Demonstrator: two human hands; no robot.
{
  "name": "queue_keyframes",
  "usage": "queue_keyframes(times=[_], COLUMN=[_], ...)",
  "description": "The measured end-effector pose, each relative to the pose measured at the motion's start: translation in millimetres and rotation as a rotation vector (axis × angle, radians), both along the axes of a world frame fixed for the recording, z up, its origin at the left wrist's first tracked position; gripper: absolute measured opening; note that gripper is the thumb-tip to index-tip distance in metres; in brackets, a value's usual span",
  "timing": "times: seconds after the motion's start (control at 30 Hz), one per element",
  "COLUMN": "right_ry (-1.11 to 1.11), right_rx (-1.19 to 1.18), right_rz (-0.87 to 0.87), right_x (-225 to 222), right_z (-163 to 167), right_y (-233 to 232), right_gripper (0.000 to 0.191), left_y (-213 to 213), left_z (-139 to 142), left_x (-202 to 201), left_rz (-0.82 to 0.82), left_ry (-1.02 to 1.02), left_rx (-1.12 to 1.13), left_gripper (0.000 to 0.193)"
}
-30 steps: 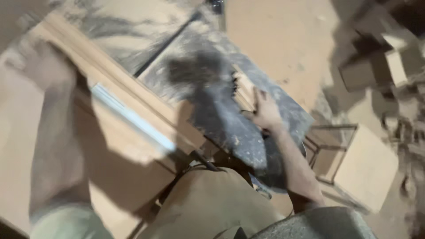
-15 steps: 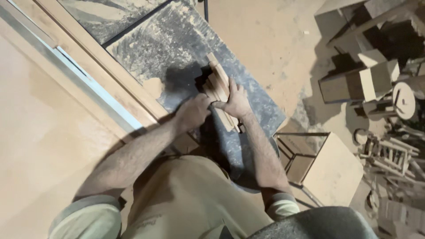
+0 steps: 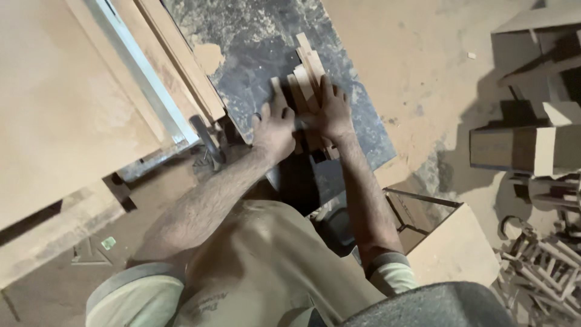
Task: The person cuts small wooden strips into shorter pieces on a table saw, pushing each strip along the fence past the blade. The cut pieces are stacked on the saw table, and at the end the person gathers the finished pieces and drops them into a plastic bin.
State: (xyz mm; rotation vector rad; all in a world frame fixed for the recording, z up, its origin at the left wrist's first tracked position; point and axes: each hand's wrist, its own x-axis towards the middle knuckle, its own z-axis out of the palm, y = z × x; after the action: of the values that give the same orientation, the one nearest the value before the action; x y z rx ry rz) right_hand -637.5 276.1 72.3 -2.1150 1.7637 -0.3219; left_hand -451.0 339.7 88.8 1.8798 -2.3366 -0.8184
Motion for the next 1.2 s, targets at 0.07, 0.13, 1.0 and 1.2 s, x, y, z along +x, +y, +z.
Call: queue_keyframes(times=[0.07,0.13,1.0,1.2], right_ry=[-0.003,-0.005,-0.097,0.190], right_rx=[-0.009,0.049,-0.055,0.049], right_rz=[0.057,0.086,-0.038,-0.003], right_x=[-5.3,-12.4,-7.2,20.6], right_z=[1.2,1.6,13.7,12.2], right_y=[1.5,6.0,9.4,22.8], right_gripper=[0.128,0.132,0.102,0.120], left_y=[4.5,7.1,3.9,58.5], left_z=[1.6,1.0,4.9,42.8], left_x=[-2.1,-0.4,15.1,88.7], left_rz=[0.131,0.225,0.444,0.600], left_ry=[0.090,0.170,0.489,0.632], left_rx=[-0.048,-0.069,-0.327,-0.555], left_gripper=[0.054,0.051,0.049,0.039])
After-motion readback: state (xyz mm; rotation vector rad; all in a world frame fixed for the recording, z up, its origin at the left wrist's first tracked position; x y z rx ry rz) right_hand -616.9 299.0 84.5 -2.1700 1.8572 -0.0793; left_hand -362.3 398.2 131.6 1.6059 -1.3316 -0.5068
